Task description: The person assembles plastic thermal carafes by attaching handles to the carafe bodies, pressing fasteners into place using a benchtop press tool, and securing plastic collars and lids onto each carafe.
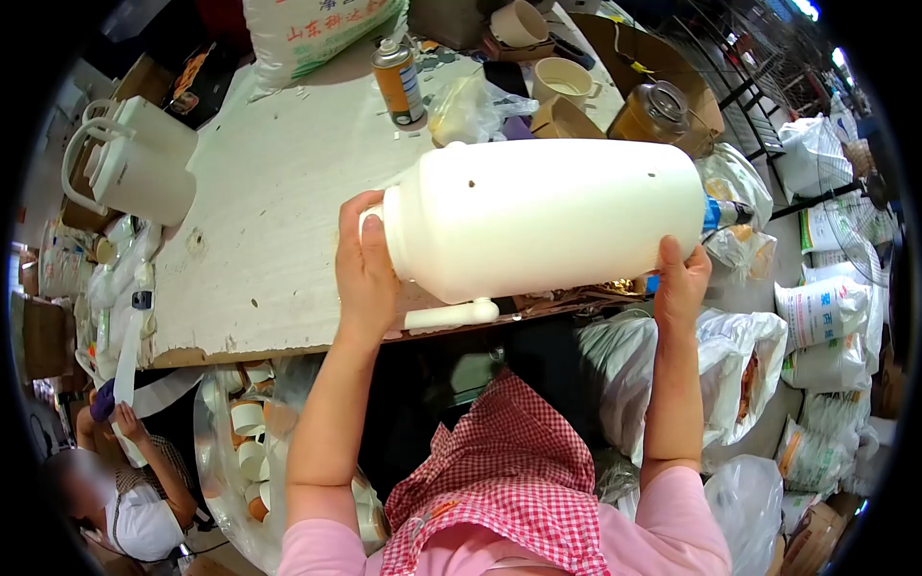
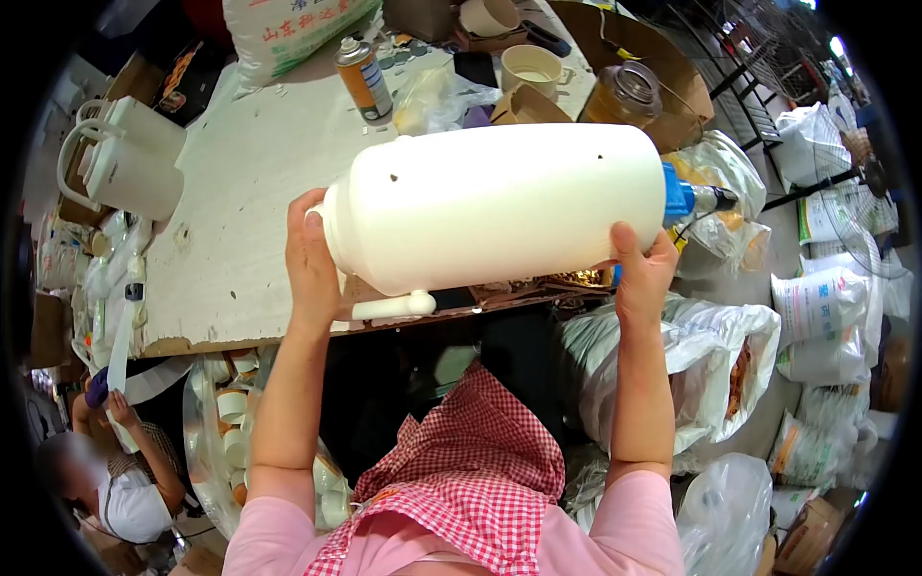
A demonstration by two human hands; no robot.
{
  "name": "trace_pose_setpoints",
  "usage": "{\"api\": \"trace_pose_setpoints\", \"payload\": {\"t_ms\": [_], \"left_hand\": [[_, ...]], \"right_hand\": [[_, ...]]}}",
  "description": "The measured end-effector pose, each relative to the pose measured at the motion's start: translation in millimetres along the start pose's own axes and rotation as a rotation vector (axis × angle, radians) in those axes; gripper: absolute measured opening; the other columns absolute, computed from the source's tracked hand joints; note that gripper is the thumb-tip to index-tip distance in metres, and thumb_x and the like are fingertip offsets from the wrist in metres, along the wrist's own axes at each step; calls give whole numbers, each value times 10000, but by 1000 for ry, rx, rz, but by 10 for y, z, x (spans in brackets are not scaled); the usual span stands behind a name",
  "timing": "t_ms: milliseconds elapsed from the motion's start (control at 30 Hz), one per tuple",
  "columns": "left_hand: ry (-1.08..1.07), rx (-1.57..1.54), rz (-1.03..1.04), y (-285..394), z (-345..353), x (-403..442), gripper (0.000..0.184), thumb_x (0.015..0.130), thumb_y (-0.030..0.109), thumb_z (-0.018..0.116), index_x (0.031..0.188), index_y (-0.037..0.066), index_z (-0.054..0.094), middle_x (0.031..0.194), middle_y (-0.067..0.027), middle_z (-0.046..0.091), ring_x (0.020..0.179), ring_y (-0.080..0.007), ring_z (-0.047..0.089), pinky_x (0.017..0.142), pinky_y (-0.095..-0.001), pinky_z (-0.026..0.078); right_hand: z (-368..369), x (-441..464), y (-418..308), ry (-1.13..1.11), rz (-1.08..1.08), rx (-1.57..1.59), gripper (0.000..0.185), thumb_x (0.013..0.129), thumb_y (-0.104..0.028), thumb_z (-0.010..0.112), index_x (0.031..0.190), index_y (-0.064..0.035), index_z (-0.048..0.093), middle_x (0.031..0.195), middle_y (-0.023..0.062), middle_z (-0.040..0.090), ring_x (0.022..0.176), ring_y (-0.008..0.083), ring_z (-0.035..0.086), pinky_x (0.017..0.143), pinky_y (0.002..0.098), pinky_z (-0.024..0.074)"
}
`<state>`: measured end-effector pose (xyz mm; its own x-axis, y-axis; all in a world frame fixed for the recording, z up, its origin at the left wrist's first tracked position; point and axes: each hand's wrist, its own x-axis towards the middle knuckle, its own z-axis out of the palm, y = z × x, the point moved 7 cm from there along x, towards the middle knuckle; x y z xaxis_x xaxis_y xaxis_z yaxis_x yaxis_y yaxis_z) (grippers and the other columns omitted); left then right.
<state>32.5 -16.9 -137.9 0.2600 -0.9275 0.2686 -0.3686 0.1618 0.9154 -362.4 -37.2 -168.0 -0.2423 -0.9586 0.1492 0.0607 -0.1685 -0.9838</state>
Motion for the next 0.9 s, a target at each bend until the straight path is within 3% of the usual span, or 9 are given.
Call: {"api": "trace_pose_setpoints", "payload": {"t_ms": [167, 267, 367, 433, 567, 667, 733, 767, 900], "left_hand": [[66, 300, 403, 623, -26, 193, 492, 960, 247, 620, 1399, 39, 544, 1365, -153, 589, 1290, -290, 527, 1119, -395, 363], [-237, 373, 347, 795, 479, 319, 515, 904, 235, 719, 1353, 19, 591, 1366, -143, 597, 1287, -271, 537, 1114, -390, 374], [-316, 218, 287, 671, 575, 401, 525, 887, 217, 765, 1341, 8, 604, 1354, -127, 609, 1280, -254, 551, 1105, -371, 393], [-301, 235, 276, 697, 575, 371, 502, 913, 207, 749, 1351, 12, 599, 1345, -123, 615, 1281, -241, 549, 1103, -362, 397], [-317, 187, 185, 480, 494, 481, 460, 961, 199, 702, 1373, 25, 589, 1377, -116, 605, 1247, -212, 569, 1060, -325, 441], [-305, 260, 232, 552, 505, 456, 469, 983, 257, 680, 1394, 54, 582, 1387, -113, 603, 1242, -211, 574, 1038, -323, 463], [-307, 263, 211, 548, 503, 463, 474, 985, 263, 676, 1400, 57, 577, 1392, -113, 600, 1244, -213, 574, 1039, -325, 462], [-299, 258, 188, 537, 491, 473, 478, 988, 270, 672, 1405, 60, 573, 1398, -114, 597, 1246, -214, 574, 1040, -327, 462], [-309, 220, 130, 476, 457, 500, 480, 986, 276, 674, 1400, 57, 573, 1375, -96, 603, 1223, -201, 575, 1029, -322, 462]], "right_hand": [[187, 6, -243, 32, -111, -137, 289, 900, -243, 753, 1061, -3, 733, 863, 44, 735, 722, 109, 663, 642, 256, 519], [149, 1, -94, -2, -112, 12, 334, 882, -301, 786, 974, 8, 696, 789, 66, 722, 609, 146, 687, 513, 272, 534], [-134, -521, -186, 299, -418, -277, 314, 907, -215, 743, 1105, -27, 587, 1032, 144, 641, 965, 188, 610, 872, 345, 492], [-523, -1078, -240, 350, -478, -466, 240, 944, -181, 684, 1115, -48, 581, 1079, 130, 601, 1016, 189, 580, 920, 330, 463], [-2541, -2013, 505, 888, -100, -653, 176, 985, -181, 602, 1009, -7, 604, 918, 97, 646, 857, 213, 602, 811, 349, 488], [-3661, -2510, 1222, 947, 325, -556, 241, 976, -220, 617, 989, 19, 645, 878, 124, 693, 850, 231, 662, 785, 369, 519], [-3547, -2732, 1670, 651, 1146, -399, 344, 932, -254, 654, 1085, 52, 682, 978, 198, 734, 963, 290, 709, 842, 389, 543], [-3986, -2833, 2467, 147, 1138, -1057, 484, 907, -309, 637, 1217, 62, 661, 1127, 243, 715, 1079, 382, 685, 920, 414, 544], [-3622, -2846, 2757, 19, 1095, -1378, 600, 899, -480, 628, 1225, 21, 678, 1305, 297, 609, 1223, 479, 551, 1031, 491, 443]]}}
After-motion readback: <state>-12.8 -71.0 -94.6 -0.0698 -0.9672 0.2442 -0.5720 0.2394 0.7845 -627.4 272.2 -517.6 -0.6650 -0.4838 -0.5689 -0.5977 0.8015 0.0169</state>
